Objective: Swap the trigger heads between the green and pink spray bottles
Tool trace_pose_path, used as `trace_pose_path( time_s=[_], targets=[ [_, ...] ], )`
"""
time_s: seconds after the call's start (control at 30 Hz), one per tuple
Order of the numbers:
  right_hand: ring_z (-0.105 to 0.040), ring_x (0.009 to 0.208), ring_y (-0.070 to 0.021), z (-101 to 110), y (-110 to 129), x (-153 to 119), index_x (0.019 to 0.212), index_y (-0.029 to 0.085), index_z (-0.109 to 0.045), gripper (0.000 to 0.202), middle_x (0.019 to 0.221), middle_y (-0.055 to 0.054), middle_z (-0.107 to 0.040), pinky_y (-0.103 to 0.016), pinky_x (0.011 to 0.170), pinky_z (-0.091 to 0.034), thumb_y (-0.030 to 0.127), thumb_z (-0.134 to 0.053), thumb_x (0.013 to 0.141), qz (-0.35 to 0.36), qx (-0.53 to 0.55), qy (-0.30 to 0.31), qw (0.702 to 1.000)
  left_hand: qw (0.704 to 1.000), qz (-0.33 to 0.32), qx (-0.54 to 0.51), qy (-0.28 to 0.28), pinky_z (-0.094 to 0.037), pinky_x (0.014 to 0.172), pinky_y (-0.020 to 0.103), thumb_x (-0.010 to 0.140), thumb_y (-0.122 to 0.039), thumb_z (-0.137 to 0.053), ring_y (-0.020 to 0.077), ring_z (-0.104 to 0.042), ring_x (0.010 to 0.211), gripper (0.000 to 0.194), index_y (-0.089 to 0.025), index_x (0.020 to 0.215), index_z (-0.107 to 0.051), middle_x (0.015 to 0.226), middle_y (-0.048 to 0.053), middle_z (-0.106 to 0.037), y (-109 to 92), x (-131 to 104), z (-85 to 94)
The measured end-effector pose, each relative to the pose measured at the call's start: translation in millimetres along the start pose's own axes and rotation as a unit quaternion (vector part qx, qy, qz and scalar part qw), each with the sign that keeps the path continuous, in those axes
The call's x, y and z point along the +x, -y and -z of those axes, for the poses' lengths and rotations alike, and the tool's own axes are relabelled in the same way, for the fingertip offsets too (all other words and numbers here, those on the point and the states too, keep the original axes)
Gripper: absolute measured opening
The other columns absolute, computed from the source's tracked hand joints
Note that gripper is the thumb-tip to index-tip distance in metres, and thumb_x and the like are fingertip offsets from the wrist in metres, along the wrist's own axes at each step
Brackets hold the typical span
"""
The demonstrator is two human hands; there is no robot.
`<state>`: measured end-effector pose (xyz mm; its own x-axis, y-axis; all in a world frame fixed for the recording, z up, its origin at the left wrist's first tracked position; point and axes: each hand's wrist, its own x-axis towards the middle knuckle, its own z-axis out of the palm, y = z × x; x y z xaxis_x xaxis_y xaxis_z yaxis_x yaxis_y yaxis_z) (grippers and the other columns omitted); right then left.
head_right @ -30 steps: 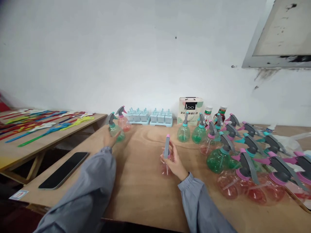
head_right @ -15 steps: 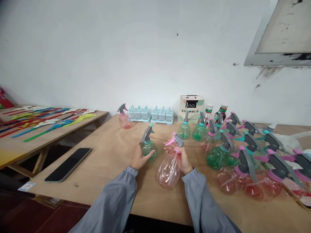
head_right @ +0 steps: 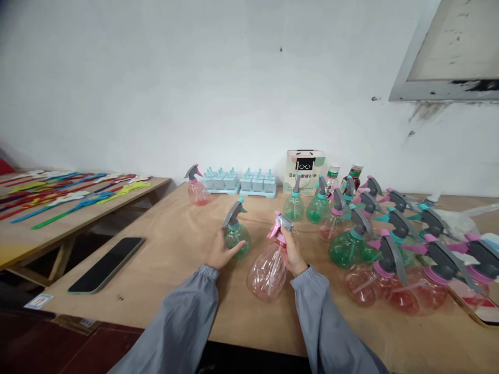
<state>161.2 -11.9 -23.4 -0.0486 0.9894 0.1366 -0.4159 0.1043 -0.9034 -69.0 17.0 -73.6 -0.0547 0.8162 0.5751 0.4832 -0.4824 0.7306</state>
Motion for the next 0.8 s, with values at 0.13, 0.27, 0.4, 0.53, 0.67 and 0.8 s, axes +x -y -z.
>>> trace_pose_path(
  time_s=[0.13, 0.27, 0.4, 0.53, 0.67, 0.8],
  targets=[
    [-0.064, 0.073, -0.0178, -3.2, 7.9, -4.9, 0.084, 0.023, -0.072, 0.045, 0.09, -0.005, -0.077, -0.028, 0.064, -0.053, 0.064, -0.075, 0.064, -0.018, 0.016, 0.026, 0.999, 1.0, -0.005, 0.009, -0.009, -0.049, 0.1, 0.051, 0.069, -0.05, -0.077, 0.0338, -0.063, 0.116, 0.073, -0.019, 0.127, -0.044, 0.119, 0.014, -0.064, 2.0, 0.0, -1.0],
    [-0.067, 0.081, -0.0207, -6.6, 11.1, -8.8, 0.085, 0.023, -0.07, 0.043, 0.091, -0.006, -0.077, -0.028, 0.067, -0.053, 0.062, -0.073, 0.066, -0.025, 0.007, 0.048, 0.998, 1.0, 0.003, 0.013, -0.008, -0.051, 0.097, 0.05, 0.069, -0.05, -0.077, 0.0327, -0.065, 0.112, 0.071, -0.019, 0.125, -0.046, 0.116, 0.013, -0.065, 0.9, -1.1, -0.1],
    [-0.067, 0.078, -0.0218, -6.8, 9.7, -9.1, 0.073, 0.024, -0.064, 0.036, 0.077, -0.005, -0.073, -0.03, 0.063, -0.053, 0.06, -0.068, 0.069, 0.021, 0.018, 0.001, 1.0, 1.0, 0.004, 0.019, -0.01, -0.051, 0.097, 0.051, 0.07, -0.05, -0.077, 0.0334, -0.064, 0.113, 0.071, -0.018, 0.126, -0.045, 0.118, 0.014, -0.065, -0.1, -2.1, 0.9],
    [-0.065, 0.083, -0.0225, -6.5, 8.3, -8.6, 0.081, 0.024, -0.066, 0.036, 0.084, -0.006, -0.074, -0.03, 0.064, -0.053, 0.058, -0.066, 0.069, 0.013, -0.014, 0.014, 1.0, 1.0, 0.0, 0.019, -0.011, -0.051, 0.097, 0.05, 0.069, -0.051, -0.077, 0.0332, -0.064, 0.113, 0.071, -0.02, 0.125, -0.046, 0.117, 0.013, -0.065, 0.6, -1.6, 1.1],
    [-0.064, 0.084, -0.022, -7.7, 6.6, -9.4, 0.08, 0.023, -0.067, 0.036, 0.085, -0.006, -0.074, -0.028, 0.063, -0.05, 0.057, -0.067, 0.069, -0.002, -0.037, 0.029, 0.999, 1.0, -0.003, 0.024, -0.01, -0.052, 0.096, 0.049, 0.069, -0.05, -0.078, 0.0325, -0.065, 0.112, 0.071, -0.02, 0.125, -0.046, 0.116, 0.012, -0.066, 0.3, -1.2, 1.2],
    [-0.063, 0.073, -0.0193, -9.1, 6.2, -9.3, 0.071, 0.024, -0.064, 0.035, 0.075, -0.003, -0.07, -0.029, 0.063, -0.051, 0.059, -0.067, 0.07, 0.044, -0.015, -0.018, 0.999, 1.0, -0.003, 0.026, -0.009, -0.05, 0.099, 0.051, 0.07, -0.051, -0.077, 0.034, -0.063, 0.116, 0.073, -0.019, 0.128, -0.045, 0.121, 0.014, -0.065, -1.5, -1.4, 1.6]
  ],
)
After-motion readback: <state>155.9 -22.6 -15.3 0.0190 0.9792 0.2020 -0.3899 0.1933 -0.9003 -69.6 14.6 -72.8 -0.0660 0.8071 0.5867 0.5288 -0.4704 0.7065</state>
